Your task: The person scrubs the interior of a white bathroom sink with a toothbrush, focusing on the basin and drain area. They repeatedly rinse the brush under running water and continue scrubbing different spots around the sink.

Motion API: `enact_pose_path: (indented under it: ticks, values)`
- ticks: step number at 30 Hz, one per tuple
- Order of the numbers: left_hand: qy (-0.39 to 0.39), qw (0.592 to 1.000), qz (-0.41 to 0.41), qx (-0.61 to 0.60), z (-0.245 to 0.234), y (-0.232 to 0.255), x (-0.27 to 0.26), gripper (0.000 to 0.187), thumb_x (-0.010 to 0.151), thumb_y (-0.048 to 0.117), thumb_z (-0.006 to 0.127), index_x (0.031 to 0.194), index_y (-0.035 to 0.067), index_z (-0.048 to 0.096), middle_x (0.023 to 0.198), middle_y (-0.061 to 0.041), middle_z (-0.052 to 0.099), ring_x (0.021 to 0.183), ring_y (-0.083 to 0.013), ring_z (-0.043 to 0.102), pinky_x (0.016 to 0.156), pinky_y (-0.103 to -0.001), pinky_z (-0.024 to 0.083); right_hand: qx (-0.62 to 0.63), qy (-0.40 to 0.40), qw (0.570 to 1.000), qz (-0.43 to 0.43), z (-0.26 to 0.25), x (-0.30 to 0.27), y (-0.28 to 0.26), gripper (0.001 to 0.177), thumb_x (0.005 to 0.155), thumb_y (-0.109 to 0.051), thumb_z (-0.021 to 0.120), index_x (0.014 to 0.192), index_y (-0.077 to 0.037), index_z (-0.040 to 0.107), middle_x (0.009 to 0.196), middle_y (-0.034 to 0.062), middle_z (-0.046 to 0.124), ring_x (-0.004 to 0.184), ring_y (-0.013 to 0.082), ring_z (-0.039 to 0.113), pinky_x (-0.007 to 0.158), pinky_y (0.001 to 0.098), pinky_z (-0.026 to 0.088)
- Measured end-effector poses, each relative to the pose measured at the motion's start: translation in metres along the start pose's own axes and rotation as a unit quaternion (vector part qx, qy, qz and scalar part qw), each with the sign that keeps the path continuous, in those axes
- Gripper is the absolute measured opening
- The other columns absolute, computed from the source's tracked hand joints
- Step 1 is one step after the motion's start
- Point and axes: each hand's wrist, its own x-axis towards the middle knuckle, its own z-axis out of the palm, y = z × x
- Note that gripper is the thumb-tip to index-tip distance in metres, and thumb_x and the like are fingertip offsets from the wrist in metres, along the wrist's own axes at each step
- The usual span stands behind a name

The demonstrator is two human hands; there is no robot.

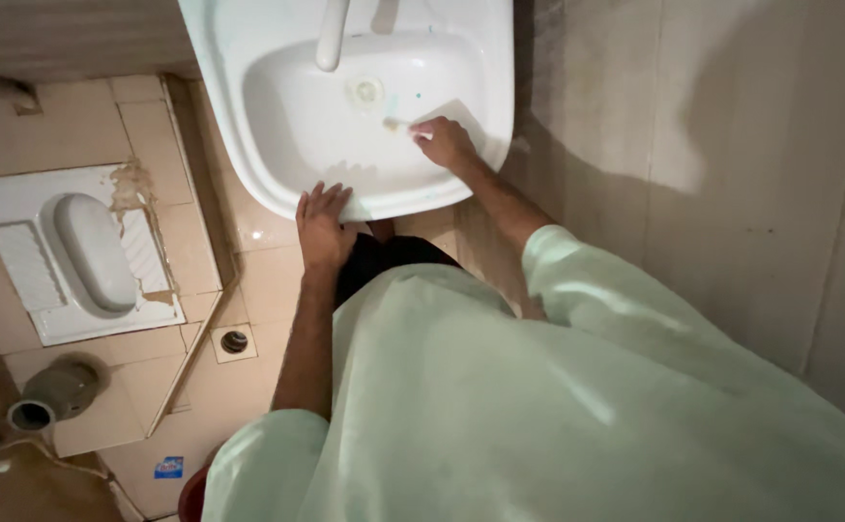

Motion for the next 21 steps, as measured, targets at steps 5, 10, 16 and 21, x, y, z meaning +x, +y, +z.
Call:
enact_pose_path:
  ticks: [5, 10, 16, 21]
  values:
    - [0.004, 1.000, 0.001, -0.015, 0.000, 0.000, 0.002, 0.059, 0.074, 0.012, 0.073, 0.132, 0.012, 0.069, 0.143, -0.009, 0.062, 0.145, -0.0307, 0.043, 0.126, -0.048, 0.020, 0.177, -0.240, 0.940, 0.166, -0.080, -0.038, -0.046, 0.034, 0.096, -0.040, 0.070, 0.126, -0.026, 0.077, 0.073, -0.0020, 0.049, 0.058, 0.0122, 0.037, 0.049, 0.0301, 0.031]
    - [0.012, 1.000, 0.011, -0.017, -0.005, 0.003, -0.004, 0.057, 0.076, 0.013, 0.072, 0.132, 0.007, 0.068, 0.147, -0.012, 0.059, 0.146, -0.0329, 0.042, 0.126, -0.051, 0.022, 0.401, -0.236, 0.878, 0.116, -0.129, -0.105, -0.089, 0.039, 0.104, -0.037, 0.061, 0.135, -0.016, 0.070, 0.060, -0.0112, 0.027, 0.047, 0.0026, 0.020, 0.041, 0.0251, 0.018]
    - [0.198, 0.979, -0.032, 0.045, -0.027, -0.015, -0.010, 0.072, 0.088, 0.019, 0.073, 0.151, -0.004, 0.047, 0.161, -0.034, 0.041, 0.150, -0.0475, 0.032, 0.123, -0.054, 0.025, 0.369, -0.084, 0.925, -0.027, -0.059, -0.080, -0.068, 0.032, 0.112, -0.026, 0.057, 0.136, -0.011, 0.070, 0.071, -0.0076, 0.046, 0.059, 0.0046, 0.039, 0.054, 0.0240, 0.036]
    - [0.239, 0.909, -0.184, -0.288, -0.020, -0.051, 0.003, 0.063, 0.099, 0.013, 0.065, 0.154, -0.003, 0.039, 0.145, -0.028, 0.056, 0.133, -0.0384, 0.057, 0.112, -0.045, 0.048, 0.168, 0.073, 0.976, -0.122, 0.007, -0.026, -0.045, 0.035, 0.100, -0.014, 0.061, 0.134, -0.017, 0.068, 0.095, 0.0096, 0.070, 0.083, 0.0208, 0.066, 0.073, 0.0320, 0.054]
